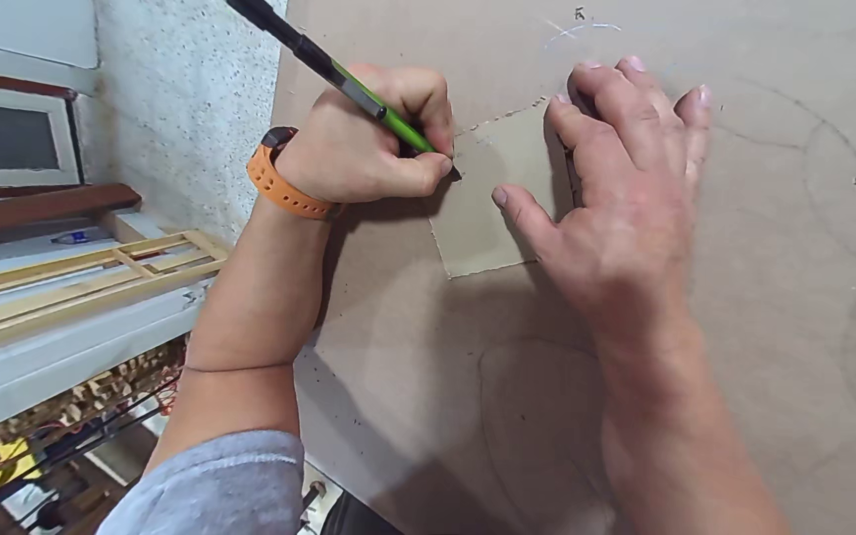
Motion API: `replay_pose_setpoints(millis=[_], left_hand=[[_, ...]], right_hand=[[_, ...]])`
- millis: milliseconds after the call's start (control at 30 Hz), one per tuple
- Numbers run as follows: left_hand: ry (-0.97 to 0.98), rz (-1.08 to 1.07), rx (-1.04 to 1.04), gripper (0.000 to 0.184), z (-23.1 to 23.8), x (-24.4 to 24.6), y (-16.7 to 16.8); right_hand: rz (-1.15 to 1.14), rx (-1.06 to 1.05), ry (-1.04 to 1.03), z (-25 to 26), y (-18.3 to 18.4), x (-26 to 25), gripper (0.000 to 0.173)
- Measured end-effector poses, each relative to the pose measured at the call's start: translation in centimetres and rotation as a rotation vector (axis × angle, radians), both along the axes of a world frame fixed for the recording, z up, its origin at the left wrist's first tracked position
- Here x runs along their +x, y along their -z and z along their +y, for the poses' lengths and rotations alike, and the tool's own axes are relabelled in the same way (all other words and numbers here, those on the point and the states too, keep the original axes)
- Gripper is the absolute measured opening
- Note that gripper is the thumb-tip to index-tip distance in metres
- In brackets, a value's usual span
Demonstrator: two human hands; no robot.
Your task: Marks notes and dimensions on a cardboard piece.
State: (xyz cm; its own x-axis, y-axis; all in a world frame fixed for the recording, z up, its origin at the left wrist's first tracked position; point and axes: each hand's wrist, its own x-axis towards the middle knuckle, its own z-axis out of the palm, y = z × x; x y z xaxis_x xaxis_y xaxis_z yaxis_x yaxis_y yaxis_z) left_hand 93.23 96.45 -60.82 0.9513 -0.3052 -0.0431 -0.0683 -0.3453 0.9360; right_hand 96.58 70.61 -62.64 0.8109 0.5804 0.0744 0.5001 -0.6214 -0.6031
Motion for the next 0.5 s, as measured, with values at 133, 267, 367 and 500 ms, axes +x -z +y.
replay_pose_setpoints(millis=[133,267,367,500], left_hand=[[-0.004,-0.009,0.018,0.008,-0.23,0.05,-0.03],[-0.01,-0.032,0.031,0.009,-0.21,0.17,-0.04],[-0.023,-0.017,0.04,0.009,-0.25,0.04,-0.11],[-0.097,-0.065,0.061,0.009,-0.76,-0.05,0.17]], right_hand=[[0.005,0.0,-0.001,-0.05,-0.03,0.07,0.062],[0.005,0.006,-0.001,0.04,-0.07,0.09,0.062],[0.011,0.006,0.0,0.04,-0.06,0.02,0.062],[0.0,-0.002,0.002,0.04,-0.04,0.11,0.062]])
